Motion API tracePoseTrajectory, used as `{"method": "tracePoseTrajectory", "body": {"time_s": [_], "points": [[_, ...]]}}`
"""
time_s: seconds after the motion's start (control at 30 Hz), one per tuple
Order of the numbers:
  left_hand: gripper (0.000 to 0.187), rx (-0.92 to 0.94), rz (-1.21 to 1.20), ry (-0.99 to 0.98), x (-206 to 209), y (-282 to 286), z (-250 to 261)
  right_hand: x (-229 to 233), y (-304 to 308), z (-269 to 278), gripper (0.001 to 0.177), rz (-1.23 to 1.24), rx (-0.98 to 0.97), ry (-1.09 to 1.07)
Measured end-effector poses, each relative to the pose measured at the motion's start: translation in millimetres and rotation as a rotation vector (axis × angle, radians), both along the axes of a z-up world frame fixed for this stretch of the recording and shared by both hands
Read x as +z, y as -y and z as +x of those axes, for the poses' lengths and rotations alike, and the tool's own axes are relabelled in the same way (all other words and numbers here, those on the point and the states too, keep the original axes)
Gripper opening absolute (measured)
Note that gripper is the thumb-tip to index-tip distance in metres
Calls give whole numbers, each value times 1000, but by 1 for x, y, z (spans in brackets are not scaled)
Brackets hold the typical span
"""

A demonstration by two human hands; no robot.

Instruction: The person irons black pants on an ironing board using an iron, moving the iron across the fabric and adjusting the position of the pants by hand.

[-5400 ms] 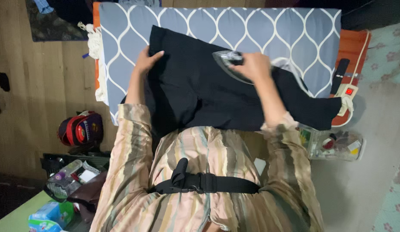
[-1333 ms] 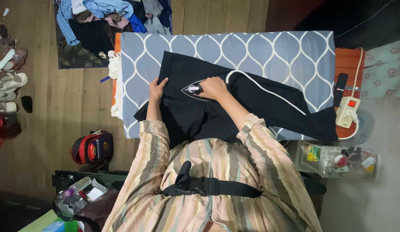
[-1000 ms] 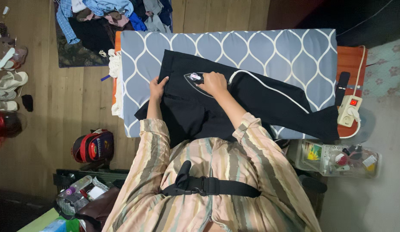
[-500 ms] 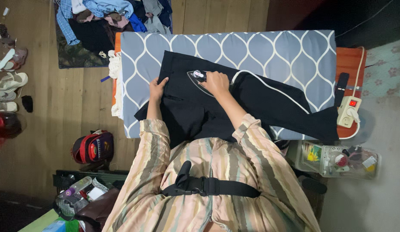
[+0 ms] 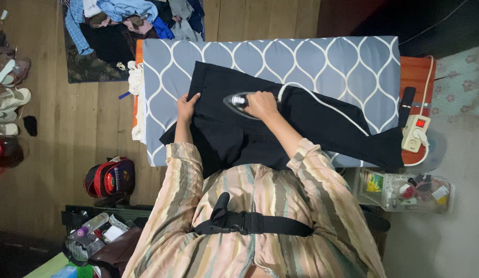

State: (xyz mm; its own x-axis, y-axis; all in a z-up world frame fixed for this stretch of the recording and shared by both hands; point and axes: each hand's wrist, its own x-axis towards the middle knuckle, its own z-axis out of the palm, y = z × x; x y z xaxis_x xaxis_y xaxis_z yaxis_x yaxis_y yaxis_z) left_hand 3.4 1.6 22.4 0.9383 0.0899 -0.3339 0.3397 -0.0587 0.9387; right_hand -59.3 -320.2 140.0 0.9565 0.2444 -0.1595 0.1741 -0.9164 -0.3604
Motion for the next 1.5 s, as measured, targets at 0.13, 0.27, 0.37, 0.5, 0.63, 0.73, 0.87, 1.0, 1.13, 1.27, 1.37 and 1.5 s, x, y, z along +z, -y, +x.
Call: {"method": "tracePoseTrajectory", "body": {"time_s": [0.13, 0.27, 0.37, 0.5, 0.63, 0.73, 0.87, 1.0, 1.13, 1.27, 1.37, 1.5], "points": [[27, 3, -37, -19, -1, 1, 1, 2, -5, 9, 33, 4, -235, -83], [28, 19, 26, -33, -2, 0, 0, 1, 1, 9, 40, 35, -198, -19], [29, 22, 36, 5, -5, 0, -2, -4, 14, -1, 35, -39, 35, -63], [29, -11, -24, 9, -3, -2, -2, -7, 26, -8, 30, -97, 67, 18], [27, 20, 69, -7, 8, 2, -3, -1, 40, 14, 45, -23, -221, 75], [25, 21, 25, -1, 13, 3, -3, -2, 59, 22, 41, -50, -308, 105], [25, 13, 32, 5, 13, 3, -4, -9, 93, 8, 42, -38, -300, 138], [24, 21, 40, 14, 8, 1, -4, -9, 136, -9, 44, -91, -403, 33], [31, -36, 116, 107, 8, 1, -7, 0, 160, -20, 47, -111, -476, 60], [40, -102, 281, 171, 12, 8, 11, 22, 143, -4, 53, -166, -424, -20], [45, -169, 392, 331, 11, 25, 42, 34, 105, 18, 51, -56, -306, -39], [40, -221, 483, 247, 13, 40, 68, 33, 33, 58, 44, 25, -181, -21]]}}
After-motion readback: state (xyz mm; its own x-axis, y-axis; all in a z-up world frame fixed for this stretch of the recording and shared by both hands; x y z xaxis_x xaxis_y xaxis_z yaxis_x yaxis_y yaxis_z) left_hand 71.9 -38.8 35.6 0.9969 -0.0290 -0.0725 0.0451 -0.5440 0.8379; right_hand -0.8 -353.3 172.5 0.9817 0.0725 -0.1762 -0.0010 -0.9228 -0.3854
